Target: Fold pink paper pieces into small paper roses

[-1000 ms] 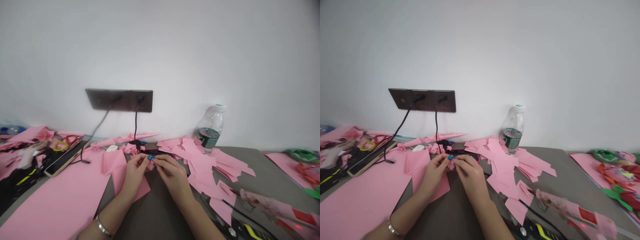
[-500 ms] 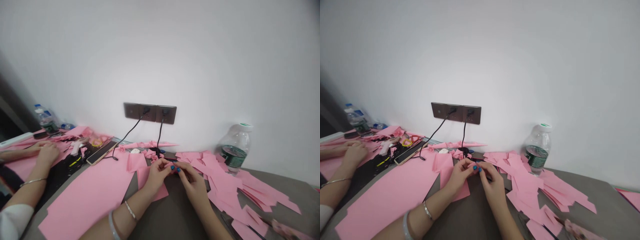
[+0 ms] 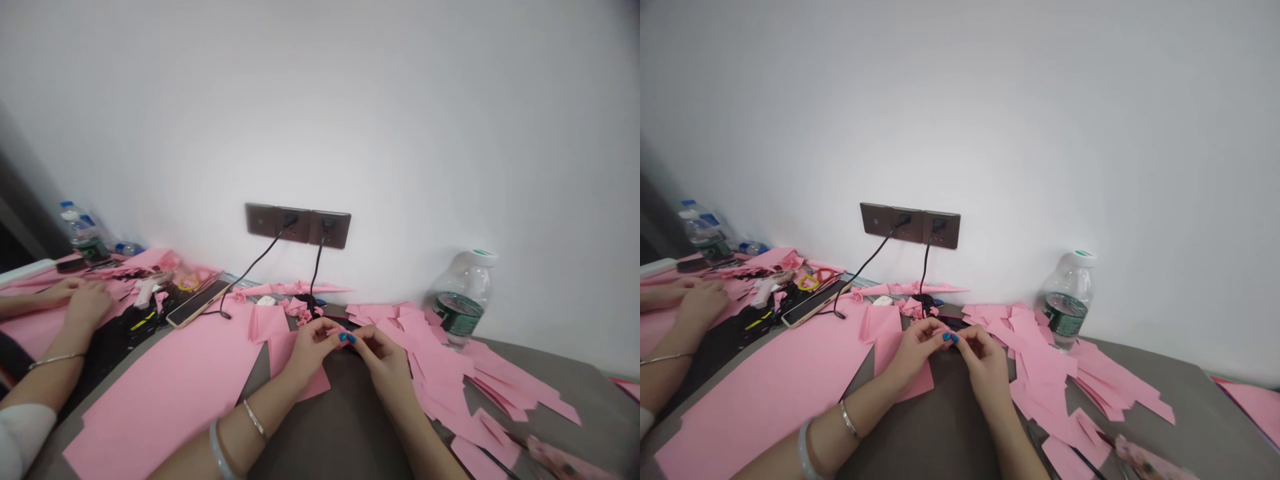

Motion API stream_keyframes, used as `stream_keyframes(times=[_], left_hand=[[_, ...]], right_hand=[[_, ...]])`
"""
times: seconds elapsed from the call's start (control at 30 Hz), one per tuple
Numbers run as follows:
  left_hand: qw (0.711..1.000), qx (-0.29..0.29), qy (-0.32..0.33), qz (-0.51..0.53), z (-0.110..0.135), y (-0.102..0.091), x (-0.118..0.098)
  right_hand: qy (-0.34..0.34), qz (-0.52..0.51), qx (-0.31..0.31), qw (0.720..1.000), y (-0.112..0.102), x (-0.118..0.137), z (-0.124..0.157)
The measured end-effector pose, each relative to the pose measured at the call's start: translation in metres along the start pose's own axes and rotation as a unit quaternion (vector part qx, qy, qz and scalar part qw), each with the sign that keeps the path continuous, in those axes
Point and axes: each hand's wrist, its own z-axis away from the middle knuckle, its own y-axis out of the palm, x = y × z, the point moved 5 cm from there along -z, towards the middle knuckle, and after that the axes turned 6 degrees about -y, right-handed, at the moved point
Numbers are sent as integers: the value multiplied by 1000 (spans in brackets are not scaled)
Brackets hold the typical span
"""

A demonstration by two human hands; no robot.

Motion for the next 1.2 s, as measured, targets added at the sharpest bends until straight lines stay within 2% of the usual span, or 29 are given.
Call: stream_keyframes(times=[0.13,0.4,0.57,0.73,0.97,1.2], left_hand=[[1000,6,-10,-6,0,1,2],[999,-6,16,-51,1,-1,-2],[997,1,28,-77,3,3,-5],[996,2,29,-79,3,4,-4],[997,-28,29,-71,1,-1,-3],[994,-22,41,-101,2,0,-9]], right_hand=[[15,-23,-29,999,-4,-4,0],[-16,-27,-18,999,2,-9,-2],[-20,-30,-38,999,5,-7,0],[-28,-36,-48,998,4,-2,1],[-22,-30,-57,998,2,-5,-1],[-27,-20,-59,998,2,-2,-1]])
